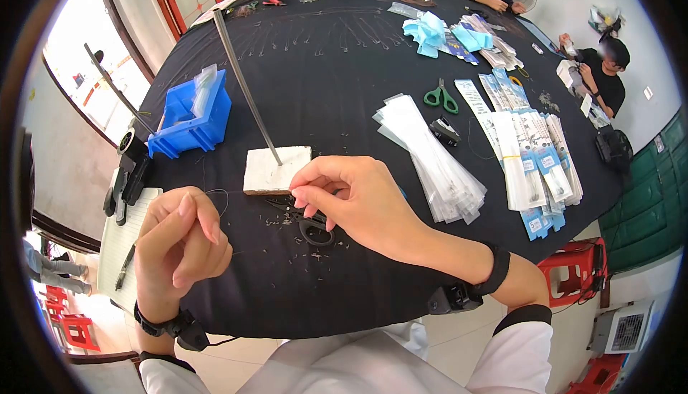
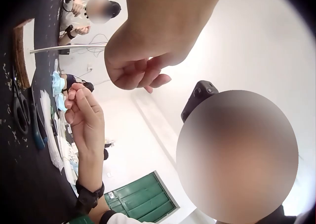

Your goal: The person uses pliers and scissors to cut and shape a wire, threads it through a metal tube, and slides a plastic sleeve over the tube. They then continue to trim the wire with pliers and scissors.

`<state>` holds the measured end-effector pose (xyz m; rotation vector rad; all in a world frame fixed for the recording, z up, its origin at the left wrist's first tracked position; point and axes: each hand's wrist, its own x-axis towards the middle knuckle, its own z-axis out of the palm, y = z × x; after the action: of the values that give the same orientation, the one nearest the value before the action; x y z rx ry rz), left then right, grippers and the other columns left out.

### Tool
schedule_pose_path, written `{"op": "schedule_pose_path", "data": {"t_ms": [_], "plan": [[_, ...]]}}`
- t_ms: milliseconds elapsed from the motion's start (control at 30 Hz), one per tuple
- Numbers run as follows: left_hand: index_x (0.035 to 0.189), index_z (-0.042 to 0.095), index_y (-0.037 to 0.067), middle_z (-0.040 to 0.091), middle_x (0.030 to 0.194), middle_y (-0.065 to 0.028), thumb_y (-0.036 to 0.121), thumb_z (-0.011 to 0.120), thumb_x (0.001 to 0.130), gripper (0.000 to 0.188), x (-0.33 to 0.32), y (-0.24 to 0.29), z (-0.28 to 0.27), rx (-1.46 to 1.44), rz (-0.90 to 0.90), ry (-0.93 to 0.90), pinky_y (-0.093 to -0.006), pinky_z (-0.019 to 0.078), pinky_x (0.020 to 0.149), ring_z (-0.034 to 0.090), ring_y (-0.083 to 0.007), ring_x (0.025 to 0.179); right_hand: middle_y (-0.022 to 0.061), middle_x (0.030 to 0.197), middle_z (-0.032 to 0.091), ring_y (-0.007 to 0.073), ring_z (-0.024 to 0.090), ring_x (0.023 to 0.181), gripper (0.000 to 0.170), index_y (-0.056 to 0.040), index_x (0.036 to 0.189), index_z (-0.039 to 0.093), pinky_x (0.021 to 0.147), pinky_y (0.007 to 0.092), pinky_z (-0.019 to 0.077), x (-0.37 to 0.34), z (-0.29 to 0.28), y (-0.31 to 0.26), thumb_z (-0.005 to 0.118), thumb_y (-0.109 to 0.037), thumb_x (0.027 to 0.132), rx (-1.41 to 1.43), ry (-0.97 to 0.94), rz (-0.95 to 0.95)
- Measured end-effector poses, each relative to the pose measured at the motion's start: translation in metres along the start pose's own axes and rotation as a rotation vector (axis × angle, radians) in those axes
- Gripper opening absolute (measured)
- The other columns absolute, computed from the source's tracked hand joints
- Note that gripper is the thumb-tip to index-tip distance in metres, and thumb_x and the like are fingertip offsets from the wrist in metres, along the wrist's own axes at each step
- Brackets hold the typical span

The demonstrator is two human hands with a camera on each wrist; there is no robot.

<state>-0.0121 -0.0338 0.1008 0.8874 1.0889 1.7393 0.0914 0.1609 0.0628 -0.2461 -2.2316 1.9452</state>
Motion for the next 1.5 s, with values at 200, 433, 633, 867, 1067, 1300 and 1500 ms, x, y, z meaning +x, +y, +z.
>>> {"op": "schedule_pose_path", "data": {"t_ms": [200, 433, 633, 867, 1067, 1300, 1500], "plan": [[0.088, 0.054, -0.006, 0.046, 0.043, -0.0042, 0.017, 0.025, 0.099, 0.039, 0.003, -0.003, 0.004, -0.119, 0.122, 0.022, -0.0225, 0.0338, 0.040, 0.037, -0.0091, 0.034, 0.0061, 0.075, 0.062, 0.0083, 0.060, 0.066, 0.012, 0.0026, 0.091, 0.061, 0.052, 0.0206, 0.0475, 0.000, -0.002, -0.004, 0.056, -0.008, 0.088, 0.065, -0.004, 0.015], [0.088, 0.052, -0.005, 0.047, 0.044, -0.0048, 0.018, 0.024, 0.100, 0.038, 0.007, -0.002, 0.004, -0.151, 0.195, 0.007, -0.0233, 0.0334, 0.039, 0.039, -0.0102, 0.034, 0.0047, 0.074, 0.060, 0.0074, 0.058, 0.065, 0.010, 0.0014, 0.090, 0.057, 0.055, 0.0206, 0.0475, -0.003, -0.005, -0.011, 0.052, -0.007, 0.091, 0.108, 0.002, -0.066], [0.085, 0.056, -0.006, 0.051, 0.046, -0.0060, 0.019, 0.030, 0.098, 0.038, 0.002, 0.005, -0.002, 0.075, 0.106, 0.124, -0.0214, 0.0341, 0.043, 0.042, -0.0100, 0.037, 0.0049, 0.076, 0.059, 0.0073, 0.056, 0.065, 0.011, 0.0024, 0.094, 0.057, 0.059, 0.0209, 0.0480, 0.000, -0.017, -0.012, 0.051, -0.007, 0.091, 0.184, 0.057, -0.214], [0.095, 0.063, -0.006, 0.064, 0.069, -0.0101, 0.011, 0.050, 0.089, 0.023, 0.013, -0.025, -0.024, 0.792, -0.189, 0.041, -0.0238, 0.0458, 0.065, 0.061, -0.0139, 0.067, 0.0024, 0.072, 0.058, 0.0063, 0.055, 0.060, 0.010, 0.0020, 0.088, 0.060, 0.057, 0.0197, 0.0475, 0.012, -0.031, -0.017, 0.055, -0.006, 0.088, 0.022, 0.124, -0.262], [0.111, 0.059, -0.002, 0.064, 0.101, -0.0109, 0.011, 0.060, 0.084, 0.030, 0.024, -0.026, -0.028, 0.800, -0.234, 0.009, -0.0296, 0.0449, 0.086, 0.060, -0.0166, 0.094, 0.0039, 0.071, 0.062, 0.0075, 0.058, 0.062, 0.008, 0.0016, 0.087, 0.063, 0.056, 0.0204, 0.0485, 0.017, -0.028, -0.013, 0.057, -0.004, 0.085, -0.160, 0.119, -0.304], [0.133, 0.036, -0.004, 0.055, 0.120, -0.0180, 0.009, 0.055, 0.087, 0.051, 0.028, -0.039, -0.015, 0.447, -0.182, -0.211, -0.0357, 0.0324, 0.102, 0.048, -0.0237, 0.118, 0.0072, 0.073, 0.063, 0.0095, 0.060, 0.062, 0.007, 0.0004, 0.088, 0.063, 0.055, 0.0210, 0.0486, 0.010, -0.021, -0.021, 0.058, -0.002, 0.084, -0.314, 0.098, -0.476], [0.092, 0.060, -0.006, 0.053, 0.058, -0.0078, 0.022, 0.035, 0.098, 0.037, 0.022, -0.040, 0.006, 0.156, -0.132, -0.047, -0.0327, 0.0492, 0.069, 0.059, -0.0202, 0.061, 0.0053, 0.072, 0.061, 0.0083, 0.059, 0.064, 0.007, 0.0015, 0.090, 0.060, 0.057, 0.0202, 0.0480, 0.008, -0.025, -0.020, 0.055, -0.002, 0.087, -0.212, 0.080, -0.261]]}}
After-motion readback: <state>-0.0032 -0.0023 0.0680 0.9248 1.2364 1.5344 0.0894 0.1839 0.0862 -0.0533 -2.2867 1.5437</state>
